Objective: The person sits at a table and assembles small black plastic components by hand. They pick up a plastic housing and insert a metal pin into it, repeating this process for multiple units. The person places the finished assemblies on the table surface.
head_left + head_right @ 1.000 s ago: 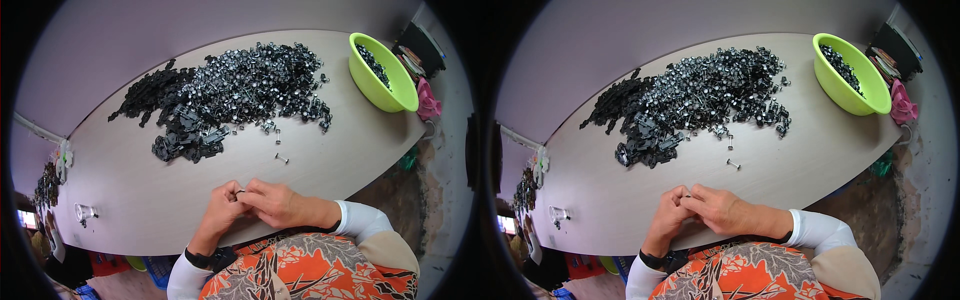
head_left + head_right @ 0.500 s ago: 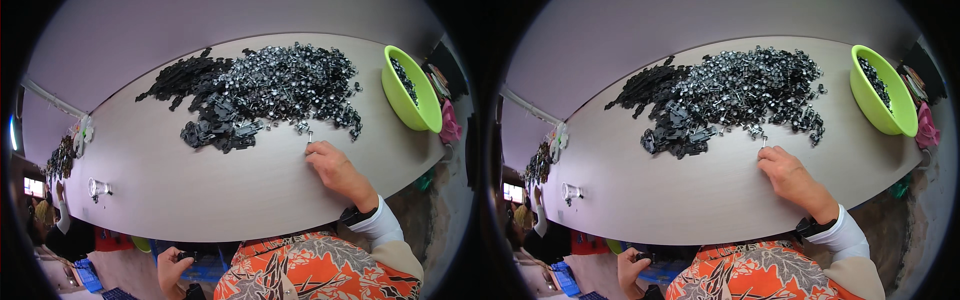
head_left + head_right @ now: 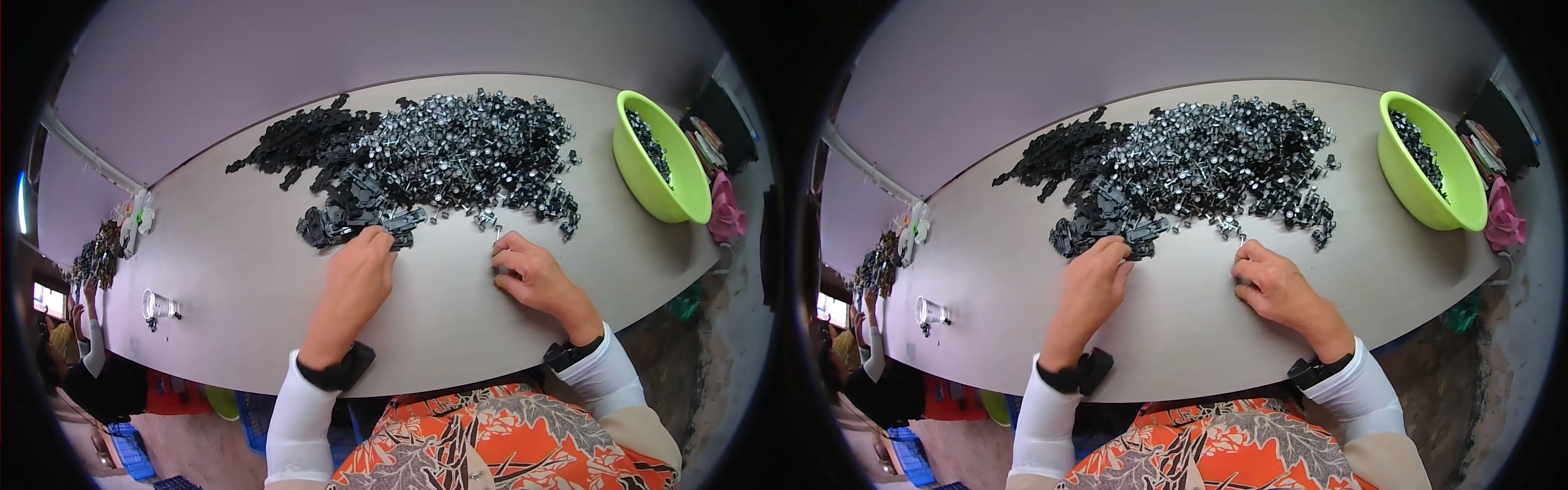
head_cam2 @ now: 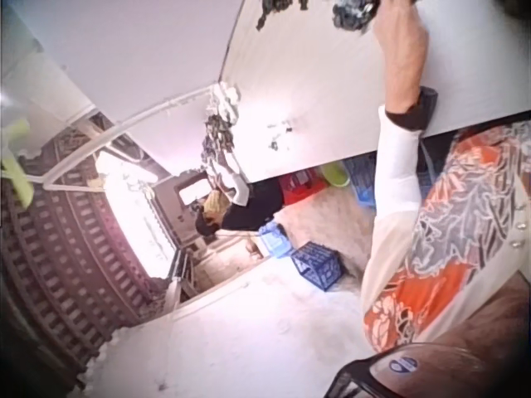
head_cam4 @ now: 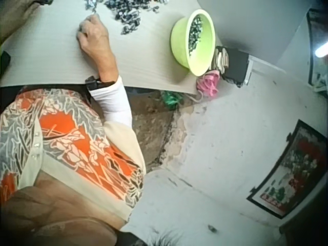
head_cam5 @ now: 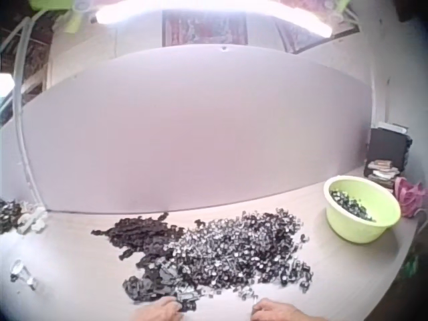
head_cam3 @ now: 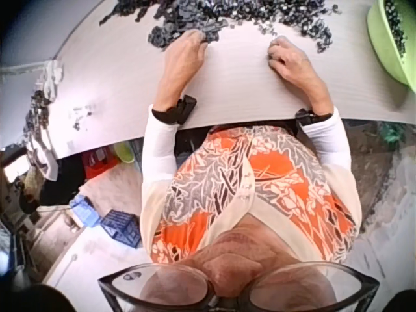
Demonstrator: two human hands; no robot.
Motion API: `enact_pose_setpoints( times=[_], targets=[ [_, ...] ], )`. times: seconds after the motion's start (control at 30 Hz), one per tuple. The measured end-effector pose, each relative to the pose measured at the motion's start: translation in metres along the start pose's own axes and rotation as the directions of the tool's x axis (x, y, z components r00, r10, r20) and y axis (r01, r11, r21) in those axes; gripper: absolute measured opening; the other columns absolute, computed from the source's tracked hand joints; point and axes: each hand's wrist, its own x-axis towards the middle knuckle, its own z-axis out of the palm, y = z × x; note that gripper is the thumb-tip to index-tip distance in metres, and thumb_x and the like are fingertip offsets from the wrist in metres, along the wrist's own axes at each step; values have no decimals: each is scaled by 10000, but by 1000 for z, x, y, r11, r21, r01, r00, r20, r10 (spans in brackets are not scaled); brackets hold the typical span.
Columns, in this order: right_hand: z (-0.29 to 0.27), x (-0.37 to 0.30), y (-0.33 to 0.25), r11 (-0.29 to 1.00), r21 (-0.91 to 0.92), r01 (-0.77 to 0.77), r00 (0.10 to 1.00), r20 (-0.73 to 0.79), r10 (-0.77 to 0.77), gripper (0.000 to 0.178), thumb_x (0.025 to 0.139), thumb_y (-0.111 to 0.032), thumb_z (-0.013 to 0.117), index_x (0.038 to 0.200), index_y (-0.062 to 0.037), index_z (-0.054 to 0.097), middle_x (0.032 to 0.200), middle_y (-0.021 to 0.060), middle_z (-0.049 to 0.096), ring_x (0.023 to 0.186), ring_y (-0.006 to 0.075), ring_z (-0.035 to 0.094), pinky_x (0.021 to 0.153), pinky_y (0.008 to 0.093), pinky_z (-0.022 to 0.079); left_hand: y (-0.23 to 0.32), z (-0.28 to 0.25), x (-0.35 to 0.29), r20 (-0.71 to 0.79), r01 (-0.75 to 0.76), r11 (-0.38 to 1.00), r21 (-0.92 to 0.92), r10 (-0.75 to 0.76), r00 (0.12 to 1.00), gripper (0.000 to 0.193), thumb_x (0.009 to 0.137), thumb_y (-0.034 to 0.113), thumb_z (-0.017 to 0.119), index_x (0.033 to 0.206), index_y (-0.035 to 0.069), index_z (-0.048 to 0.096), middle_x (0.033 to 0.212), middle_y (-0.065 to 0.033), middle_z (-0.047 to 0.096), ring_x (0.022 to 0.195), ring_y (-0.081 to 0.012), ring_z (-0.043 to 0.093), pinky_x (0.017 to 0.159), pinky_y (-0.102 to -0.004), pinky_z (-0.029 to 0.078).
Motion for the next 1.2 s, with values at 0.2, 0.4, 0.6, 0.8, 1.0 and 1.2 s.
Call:
enact_pose_setpoints(
  times=[0.2, 0.4, 0.6, 0.8, 1.0, 1.2],
  targets=[
    [0, -3, 6, 1000, 3, 3, 1000, -14, -3, 176, 707, -2, 656, 870, -8, 590, 941, 96, 540, 794, 293, 584, 692, 369, 479, 12, 25, 2, 140, 58, 995, 80, -69, 988, 178, 732, 45, 678, 832, 33, 532, 867, -129, 579, 789, -342, 597, 664, -430, 471],
    [1, -5, 7, 997, -45, 55, 998, -1, -55, 211, 712, 12, 636, 912, -14, 572, 972, 100, 525, 836, 298, 573, 708, 381, 477, 24, 22, -10, 87, 36, 992, -119, -25, 996, 274, 712, 72, 714, 965, 35, 613, 891, -124, 590, 803, -319, 588, 700, -400, 475],
    [1, -4, 6, 998, -33, 47, 999, 9, -47, 206, 715, 35, 617, 910, -13, 569, 969, 100, 524, 845, 300, 573, 713, 382, 478, 28, 6, -16, 278, 17, 999, -51, -2, 960, 244, 690, 53, 717, 918, 22, 636, 960, -112, 584, 903, -289, 557, 760, -382, 464],
    [-2, -3, 0, 999, 5, 41, 998, -36, -41, 230, 703, 32, 634, 919, -18, 572, 970, 99, 547, 833, 299, 582, 707, 366, 489, 30, 16, -8, 88, -80, 959, -271, 108, 990, 182, 710, 1, 698, 881, 10, 638, 912, -92, 620, 832, -251, 611, 708, -320, 492],
    [1, -2, -21, 964, 14, 264, 934, -253, -252, 367, 632, 44, 708, 975, -28, 597, 997, 105, 585, 847, 299, 586, 713, 367, 496, 41, 30, 7, 555, 577, 266, -772, -159, 816, 149, 788, 64, 733, 874, -12, 637, 732, -27, 649, 582, -105, 614, 551, -207, 493],
    [16, -3, -32, 939, -17, 344, 912, -234, -338, 413, 607, 65, 711, 994, -31, 601, 968, 88, 588, 837, 294, 568, 707, 362, 495, 35, 49, -2, 767, 761, -152, -631, 26, 642, 129, 801, 115, 743, 836, 40, 644, 732, -26, 639, 559, -94, 592, 476, -188, 432]
  ],
)
